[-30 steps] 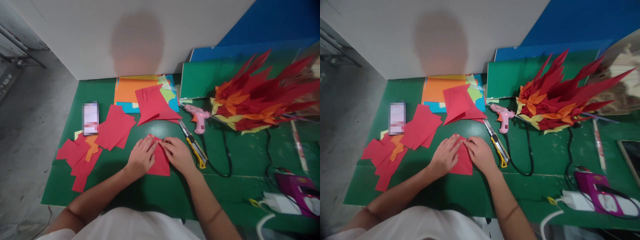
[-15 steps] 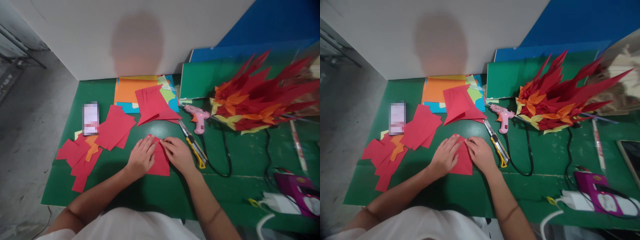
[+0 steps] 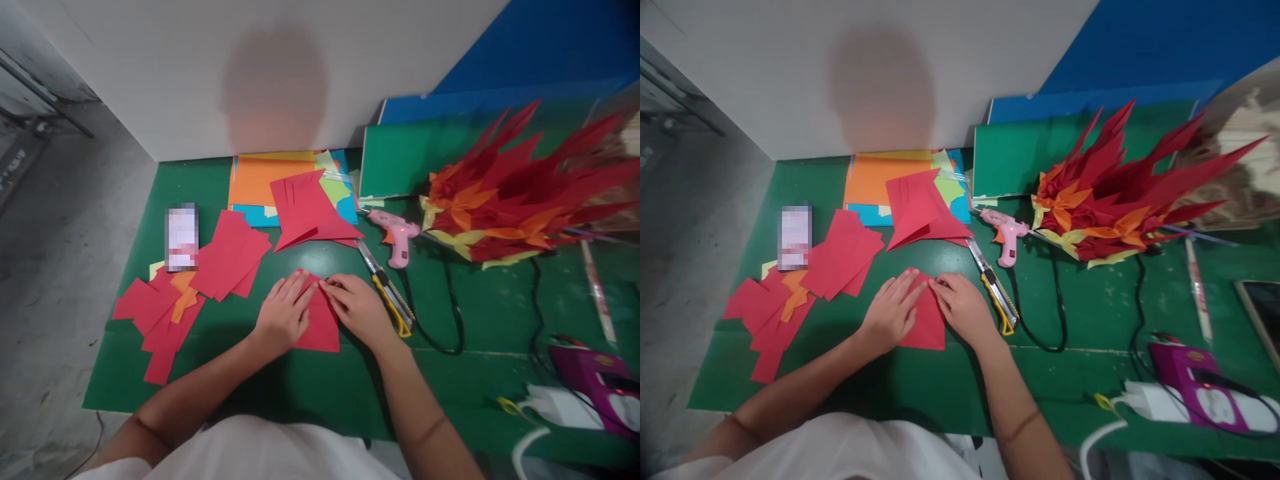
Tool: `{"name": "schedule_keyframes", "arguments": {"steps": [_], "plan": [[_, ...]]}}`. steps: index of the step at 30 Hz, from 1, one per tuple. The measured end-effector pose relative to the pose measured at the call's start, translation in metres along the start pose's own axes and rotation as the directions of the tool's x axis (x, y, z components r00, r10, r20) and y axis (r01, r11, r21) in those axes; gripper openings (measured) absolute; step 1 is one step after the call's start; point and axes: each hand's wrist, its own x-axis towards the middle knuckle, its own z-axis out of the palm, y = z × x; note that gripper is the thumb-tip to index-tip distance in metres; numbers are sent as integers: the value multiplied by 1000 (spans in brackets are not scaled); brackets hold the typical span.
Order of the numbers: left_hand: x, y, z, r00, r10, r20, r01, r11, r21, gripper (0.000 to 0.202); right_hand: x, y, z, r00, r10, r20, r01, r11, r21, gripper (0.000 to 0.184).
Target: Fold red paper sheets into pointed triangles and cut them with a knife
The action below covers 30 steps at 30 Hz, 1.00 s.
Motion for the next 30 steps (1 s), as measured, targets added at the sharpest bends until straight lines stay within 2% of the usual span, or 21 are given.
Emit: {"name": "schedule_keyframes", "arguments": {"steps": [8,13,23,30], "plan": [[-1,-1,1,1000,8,-6,-9,1000,-1,49,-2,0,-1,999,18,34,-20,997,75,25],[0,0,3,1000,-1,-9,1,1000,-11,50,0,-2,1,999,34,4,-34,999,27,27],[0,0,8,996,-64,-59,60,996,-71,48,9,-8,10,977,87,193,-43,975,-219,48],[-1,-1,10,997,-46,-64,42,997,-66,48,14,-2,10,966,87,243,-51,988,-148,51]]}}
